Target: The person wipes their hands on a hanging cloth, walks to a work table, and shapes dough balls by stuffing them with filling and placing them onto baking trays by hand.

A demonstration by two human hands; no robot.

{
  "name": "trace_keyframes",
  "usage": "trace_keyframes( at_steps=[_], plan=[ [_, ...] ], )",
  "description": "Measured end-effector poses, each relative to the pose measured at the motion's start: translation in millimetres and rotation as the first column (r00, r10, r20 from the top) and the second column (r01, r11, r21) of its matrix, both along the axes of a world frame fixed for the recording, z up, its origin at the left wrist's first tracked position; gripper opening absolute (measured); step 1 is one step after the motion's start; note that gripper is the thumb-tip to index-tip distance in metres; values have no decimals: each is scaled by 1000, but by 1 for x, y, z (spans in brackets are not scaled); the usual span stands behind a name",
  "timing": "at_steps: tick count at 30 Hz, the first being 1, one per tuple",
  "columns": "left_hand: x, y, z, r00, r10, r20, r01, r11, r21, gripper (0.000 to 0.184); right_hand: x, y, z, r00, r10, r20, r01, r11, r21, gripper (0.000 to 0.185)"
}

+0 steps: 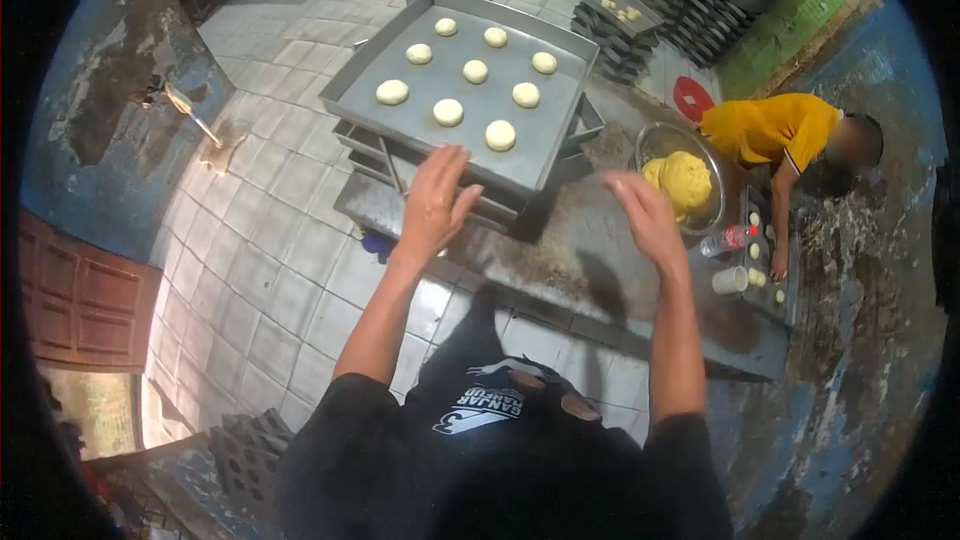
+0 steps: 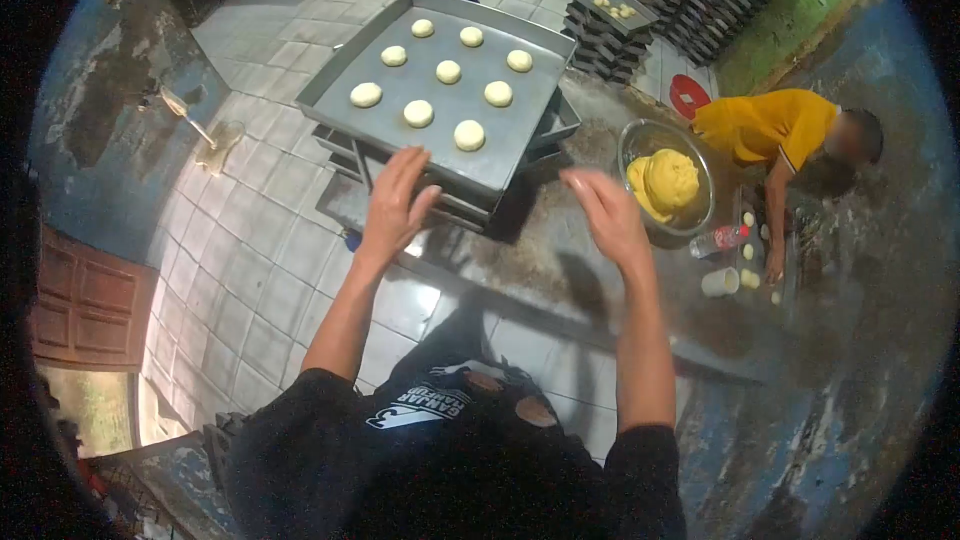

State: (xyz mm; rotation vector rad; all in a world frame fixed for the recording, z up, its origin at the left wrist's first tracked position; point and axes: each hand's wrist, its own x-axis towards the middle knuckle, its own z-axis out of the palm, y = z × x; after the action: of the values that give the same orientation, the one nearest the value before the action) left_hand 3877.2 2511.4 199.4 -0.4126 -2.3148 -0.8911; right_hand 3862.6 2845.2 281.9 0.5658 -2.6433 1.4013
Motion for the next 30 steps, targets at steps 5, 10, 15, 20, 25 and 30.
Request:
trace_keyframes(
  at_steps=[5,10,15,20,25,30],
  plan=[
    [-46,1,-22,986,137,99,-124,985,-124,52,-182,-96,22,948,165,-273,-104,968,227,40],
    [-54,13,-25,967,204,155,-199,979,-48,51,-322,-201,-67,902,369,-225,-308,914,265,44],
    [-58,16,-19,956,190,224,-198,980,12,43,-344,-236,-159,851,434,-298,-265,842,470,53],
    [-54,21,-30,945,219,243,-206,976,-76,42,-330,-223,-130,940,170,-297,-124,978,167,59],
    [-56,27,-32,948,256,187,-234,963,-135,34,-228,-74,-11,937,348,-41,-350,936,-45,36],
    [-59,48,-34,930,342,134,-322,935,-147,34,-119,144,-41,962,-84,259,129,978,-162,27]
  ],
)
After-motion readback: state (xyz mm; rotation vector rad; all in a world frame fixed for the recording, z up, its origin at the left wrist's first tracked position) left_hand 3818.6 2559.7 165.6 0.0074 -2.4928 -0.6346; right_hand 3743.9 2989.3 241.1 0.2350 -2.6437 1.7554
